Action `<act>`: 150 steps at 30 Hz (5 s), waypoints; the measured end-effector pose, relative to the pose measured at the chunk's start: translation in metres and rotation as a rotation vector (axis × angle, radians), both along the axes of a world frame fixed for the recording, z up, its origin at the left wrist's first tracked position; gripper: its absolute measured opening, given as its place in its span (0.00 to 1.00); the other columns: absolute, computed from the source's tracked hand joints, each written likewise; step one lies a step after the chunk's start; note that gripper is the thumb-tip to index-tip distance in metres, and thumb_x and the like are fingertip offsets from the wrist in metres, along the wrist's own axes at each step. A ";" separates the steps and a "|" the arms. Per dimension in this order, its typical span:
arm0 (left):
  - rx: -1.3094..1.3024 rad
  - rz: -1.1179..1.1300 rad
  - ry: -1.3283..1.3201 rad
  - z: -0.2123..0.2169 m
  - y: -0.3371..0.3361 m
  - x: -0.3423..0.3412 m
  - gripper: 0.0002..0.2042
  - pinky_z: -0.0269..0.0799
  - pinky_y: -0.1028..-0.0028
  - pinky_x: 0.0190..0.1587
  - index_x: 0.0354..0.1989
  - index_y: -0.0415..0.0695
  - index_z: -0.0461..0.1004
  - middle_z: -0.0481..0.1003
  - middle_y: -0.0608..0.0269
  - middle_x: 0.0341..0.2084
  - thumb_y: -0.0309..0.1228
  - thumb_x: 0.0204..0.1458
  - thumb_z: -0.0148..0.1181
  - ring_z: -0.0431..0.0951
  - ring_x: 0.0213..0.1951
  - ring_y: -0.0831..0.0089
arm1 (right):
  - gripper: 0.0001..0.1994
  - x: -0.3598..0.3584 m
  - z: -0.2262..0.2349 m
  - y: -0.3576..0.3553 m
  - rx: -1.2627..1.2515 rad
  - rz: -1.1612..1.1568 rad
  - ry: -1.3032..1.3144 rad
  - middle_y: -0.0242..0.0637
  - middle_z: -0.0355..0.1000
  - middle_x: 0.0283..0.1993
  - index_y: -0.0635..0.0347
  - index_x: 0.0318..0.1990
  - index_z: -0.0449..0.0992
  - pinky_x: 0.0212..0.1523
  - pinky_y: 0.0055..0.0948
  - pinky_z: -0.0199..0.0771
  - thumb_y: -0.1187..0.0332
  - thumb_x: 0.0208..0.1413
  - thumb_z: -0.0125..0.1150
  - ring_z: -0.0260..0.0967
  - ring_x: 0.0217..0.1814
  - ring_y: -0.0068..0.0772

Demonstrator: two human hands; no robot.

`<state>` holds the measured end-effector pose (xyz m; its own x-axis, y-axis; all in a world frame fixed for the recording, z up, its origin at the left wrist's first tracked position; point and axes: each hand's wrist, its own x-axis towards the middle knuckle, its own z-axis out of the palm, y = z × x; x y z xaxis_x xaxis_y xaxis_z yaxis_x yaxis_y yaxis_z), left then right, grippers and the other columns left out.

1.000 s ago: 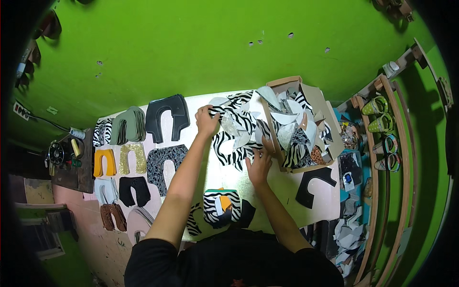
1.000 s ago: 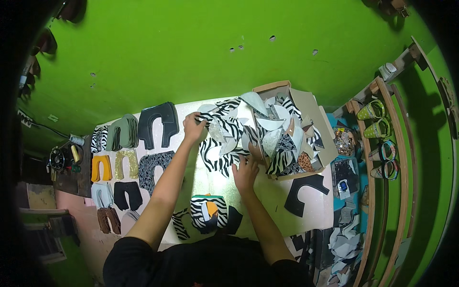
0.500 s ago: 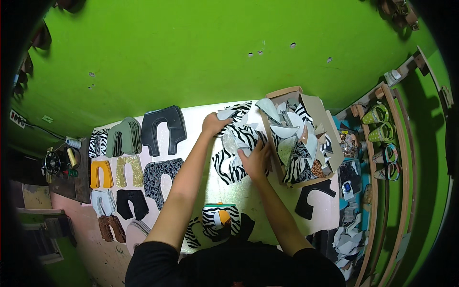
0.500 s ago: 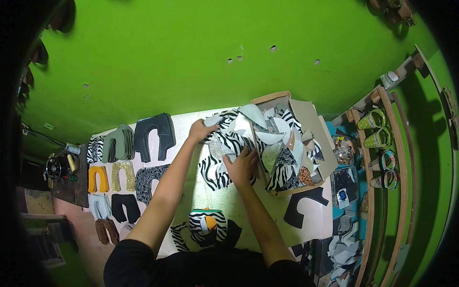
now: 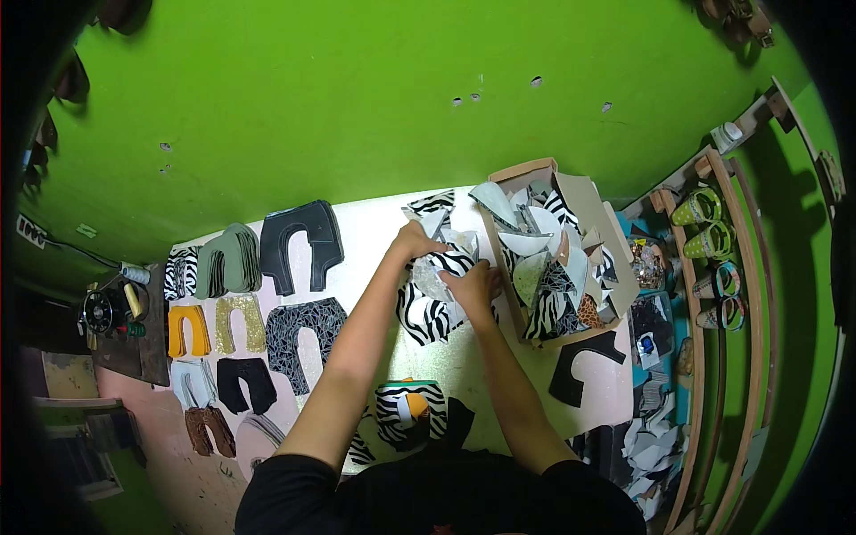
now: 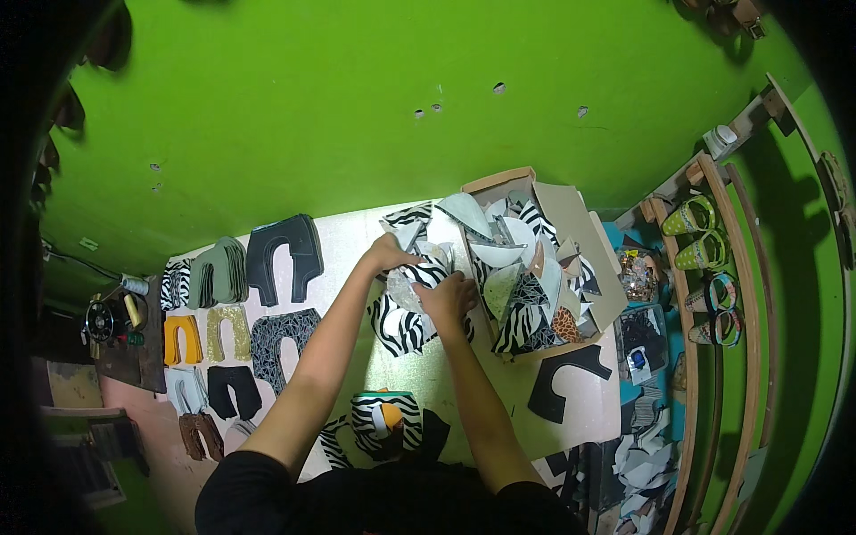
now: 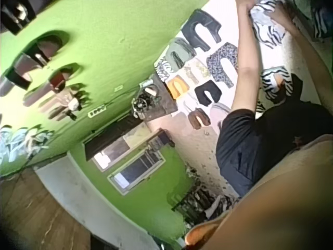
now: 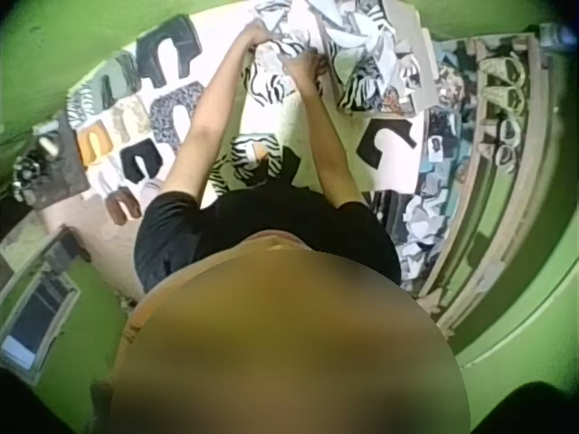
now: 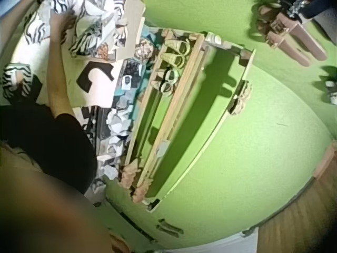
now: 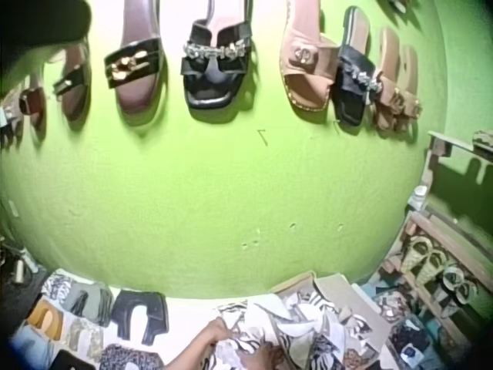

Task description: Sorting and arranging patterned fabric components for shoe manufacturing on a work table.

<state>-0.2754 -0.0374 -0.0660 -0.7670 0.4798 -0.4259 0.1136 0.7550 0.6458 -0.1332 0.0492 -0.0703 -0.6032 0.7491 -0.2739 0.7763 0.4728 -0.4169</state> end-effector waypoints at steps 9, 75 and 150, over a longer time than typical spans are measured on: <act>0.592 0.037 -0.484 0.009 -0.037 0.033 0.20 0.70 0.77 0.35 0.41 0.35 0.71 0.74 0.60 0.33 0.30 0.39 0.66 0.73 0.31 0.76 | 0.39 0.016 -0.010 -0.007 -0.068 0.116 0.463 0.56 0.63 0.45 0.65 0.48 0.58 0.50 0.42 0.59 0.59 0.27 0.72 0.60 0.50 0.53; -0.120 0.160 0.166 0.011 -0.054 0.131 0.27 0.67 0.64 0.42 0.35 0.42 0.67 0.75 0.52 0.33 0.38 0.24 0.72 0.74 0.39 0.57 | 0.15 0.134 0.111 0.009 -0.475 0.668 0.425 0.46 0.68 0.30 0.63 0.36 0.71 0.35 0.35 0.65 0.65 0.41 0.61 0.67 0.32 0.44; 1.038 0.376 -0.006 0.118 -0.016 0.110 0.25 0.69 0.74 0.42 0.41 0.35 0.65 0.73 0.57 0.35 0.26 0.32 0.69 0.74 0.36 0.72 | 0.25 -0.021 -0.081 -0.021 0.104 0.642 0.731 0.51 0.70 0.40 0.64 0.44 0.69 0.44 0.40 0.67 0.53 0.43 0.57 0.67 0.42 0.55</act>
<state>-0.1657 -0.0531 0.0516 -0.9384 0.3426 0.0447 -0.0146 -0.1686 0.9856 -0.1539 0.0282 -0.1510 -0.8994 0.2178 0.3790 -0.0753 0.7769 -0.6251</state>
